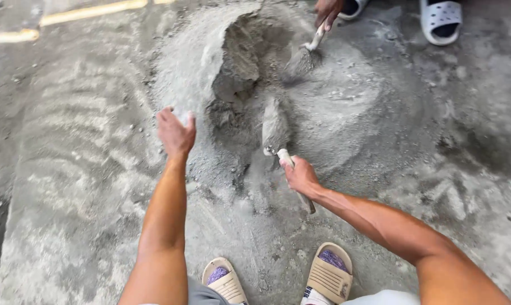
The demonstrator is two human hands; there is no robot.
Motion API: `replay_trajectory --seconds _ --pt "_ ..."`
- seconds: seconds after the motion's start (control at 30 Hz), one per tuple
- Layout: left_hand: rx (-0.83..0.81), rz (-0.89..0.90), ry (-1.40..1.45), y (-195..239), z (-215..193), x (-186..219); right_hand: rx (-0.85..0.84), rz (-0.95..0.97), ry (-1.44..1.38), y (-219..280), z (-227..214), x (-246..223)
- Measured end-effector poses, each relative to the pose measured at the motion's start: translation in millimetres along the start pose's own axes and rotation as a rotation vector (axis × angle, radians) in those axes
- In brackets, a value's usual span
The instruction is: Mixing dry cement and sand on the ground using a hand trowel
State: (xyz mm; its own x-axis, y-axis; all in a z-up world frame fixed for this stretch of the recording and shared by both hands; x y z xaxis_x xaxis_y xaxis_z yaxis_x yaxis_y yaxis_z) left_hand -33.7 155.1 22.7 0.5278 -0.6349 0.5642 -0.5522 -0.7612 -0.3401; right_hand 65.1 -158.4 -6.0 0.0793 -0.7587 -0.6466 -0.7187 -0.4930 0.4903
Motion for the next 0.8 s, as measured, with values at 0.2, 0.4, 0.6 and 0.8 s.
replay_trajectory --seconds 0.2,0.4,0.6,0.8 --pt "-0.111 -0.114 -0.168 1 2 -2 0.165 0.042 -0.571 35 -47 -4" --pt "-0.178 -0.117 -0.18 1 10 15 0.207 -0.27 -0.679 35 -56 1" --pt "-0.215 -0.105 -0.202 -1 11 18 -0.518 0.111 -0.191 64 -30 -17" --pt "-0.127 -0.057 -0.252 -1 8 3 -0.344 0.229 -0.229 39 -6 20"
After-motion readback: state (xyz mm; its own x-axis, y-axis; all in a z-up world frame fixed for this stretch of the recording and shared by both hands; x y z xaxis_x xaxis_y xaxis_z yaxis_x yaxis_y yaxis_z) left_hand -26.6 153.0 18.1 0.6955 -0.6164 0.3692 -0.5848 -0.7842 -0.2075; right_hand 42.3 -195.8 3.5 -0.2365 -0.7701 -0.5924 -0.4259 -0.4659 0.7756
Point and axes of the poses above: each hand's wrist, its own y-axis away from the middle knuckle, its own z-axis out of the palm, x = y × z, the point moved 1 cm from there along -y, towards the middle knuckle, and after that the axes turned 2 degrees about z, right-handed, at the moved point
